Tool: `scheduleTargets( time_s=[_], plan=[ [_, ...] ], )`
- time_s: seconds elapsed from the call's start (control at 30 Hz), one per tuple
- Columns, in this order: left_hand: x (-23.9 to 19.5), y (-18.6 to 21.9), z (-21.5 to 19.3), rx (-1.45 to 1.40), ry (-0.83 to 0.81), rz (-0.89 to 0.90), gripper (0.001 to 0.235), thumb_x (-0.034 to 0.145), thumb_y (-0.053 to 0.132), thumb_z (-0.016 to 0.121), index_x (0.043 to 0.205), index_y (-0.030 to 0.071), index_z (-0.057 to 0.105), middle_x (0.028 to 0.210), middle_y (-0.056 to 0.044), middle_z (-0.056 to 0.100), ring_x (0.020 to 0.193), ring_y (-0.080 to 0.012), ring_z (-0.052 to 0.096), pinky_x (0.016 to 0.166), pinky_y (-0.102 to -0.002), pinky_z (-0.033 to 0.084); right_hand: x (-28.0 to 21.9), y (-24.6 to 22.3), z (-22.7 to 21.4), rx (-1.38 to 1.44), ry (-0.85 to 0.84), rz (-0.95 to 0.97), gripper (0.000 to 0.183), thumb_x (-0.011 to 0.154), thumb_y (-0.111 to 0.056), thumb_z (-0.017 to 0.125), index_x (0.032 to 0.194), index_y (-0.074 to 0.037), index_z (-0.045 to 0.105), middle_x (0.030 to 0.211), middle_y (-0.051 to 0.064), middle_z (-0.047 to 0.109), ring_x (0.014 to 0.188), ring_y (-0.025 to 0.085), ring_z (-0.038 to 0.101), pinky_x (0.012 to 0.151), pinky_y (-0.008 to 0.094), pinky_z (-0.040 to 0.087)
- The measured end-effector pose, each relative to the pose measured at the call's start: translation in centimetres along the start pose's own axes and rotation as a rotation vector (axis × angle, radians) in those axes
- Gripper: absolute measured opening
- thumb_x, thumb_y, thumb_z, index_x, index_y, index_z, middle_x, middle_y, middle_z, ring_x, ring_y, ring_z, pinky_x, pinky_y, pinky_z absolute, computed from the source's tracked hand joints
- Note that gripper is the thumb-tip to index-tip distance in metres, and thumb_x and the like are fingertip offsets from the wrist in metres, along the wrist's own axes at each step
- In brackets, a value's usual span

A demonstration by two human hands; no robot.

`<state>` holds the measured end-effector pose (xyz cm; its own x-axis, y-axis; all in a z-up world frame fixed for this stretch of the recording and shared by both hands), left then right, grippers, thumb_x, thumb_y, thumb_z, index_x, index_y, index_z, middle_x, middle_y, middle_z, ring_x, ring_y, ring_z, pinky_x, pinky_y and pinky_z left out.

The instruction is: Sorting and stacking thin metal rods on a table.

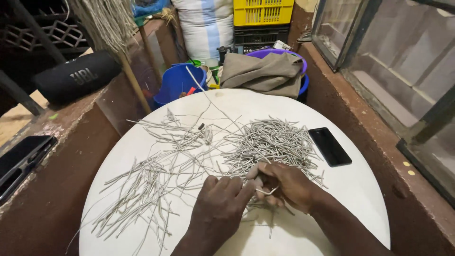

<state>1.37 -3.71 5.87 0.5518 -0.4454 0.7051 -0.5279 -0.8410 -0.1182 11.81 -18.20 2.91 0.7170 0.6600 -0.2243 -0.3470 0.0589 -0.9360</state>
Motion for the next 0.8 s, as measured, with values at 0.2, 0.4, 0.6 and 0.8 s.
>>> scheduleTargets(
  time_s=[0.2, 0.4, 0.6, 0.8],
  plan=[
    [0.2, -0.5, -2.3, 0.011, 0.126, 0.016, 0.01, 0.107, 0.018, 0.065, 0.097, 0.016, 0.061, 0.075, -0.003, 0.047, 0.063, -0.0261, 0.047, 0.06, -0.042, 0.035, -0.5, -1.5, 0.2, -0.495, 0.15, -0.082, 0.031, 0.107, -0.031, 0.056, 0.105, -0.007, 0.075, 0.083, 0.007, 0.062, 0.073, 0.021, 0.06, 0.066, 0.034, 0.05],
    [-0.4, -1.0, -4.7, -0.145, 0.237, -0.126, 0.01, 0.104, 0.02, 0.059, 0.099, 0.021, 0.068, 0.078, 0.0, 0.046, 0.063, -0.0271, 0.044, 0.059, -0.045, 0.037, -1.4, -3.3, 1.8, -0.584, 0.081, -0.666, 0.033, 0.1, -0.011, 0.051, 0.125, -0.007, 0.073, 0.111, 0.01, 0.067, 0.097, 0.022, 0.068, 0.08, 0.035, 0.058],
    [-2.1, -3.2, -5.9, -0.213, 0.449, -0.345, 0.019, 0.105, 0.026, 0.062, 0.113, 0.016, 0.076, 0.088, -0.004, 0.059, 0.071, -0.0188, 0.061, 0.056, -0.033, 0.051, -2.1, -4.0, 5.6, -0.695, -0.05, -0.939, 0.059, 0.085, 0.015, 0.047, 0.135, -0.009, 0.068, 0.142, 0.015, 0.071, 0.139, 0.029, 0.066, 0.117, 0.044, 0.055],
    [-1.6, -1.6, -7.7, -0.181, 0.536, -0.382, 0.04, 0.11, 0.035, 0.042, 0.092, 0.015, 0.072, 0.076, -0.002, 0.062, 0.066, -0.021, 0.056, 0.05, -0.036, 0.044, -4.4, -6.7, 8.1, -0.806, 0.234, -1.298, 0.017, 0.1, -0.009, 0.073, 0.116, -0.012, 0.074, 0.119, 0.012, 0.08, 0.11, 0.025, 0.082, 0.098, 0.033, 0.067]
  ],
)
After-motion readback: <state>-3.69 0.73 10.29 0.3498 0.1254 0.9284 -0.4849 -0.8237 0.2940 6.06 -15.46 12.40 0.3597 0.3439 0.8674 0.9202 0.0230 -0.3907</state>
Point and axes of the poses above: each hand's wrist, its own x-axis towards the middle knuckle, its own z-axis out of the palm, y = z × x, the point moved 5 cm from there along x, towards the middle knuckle
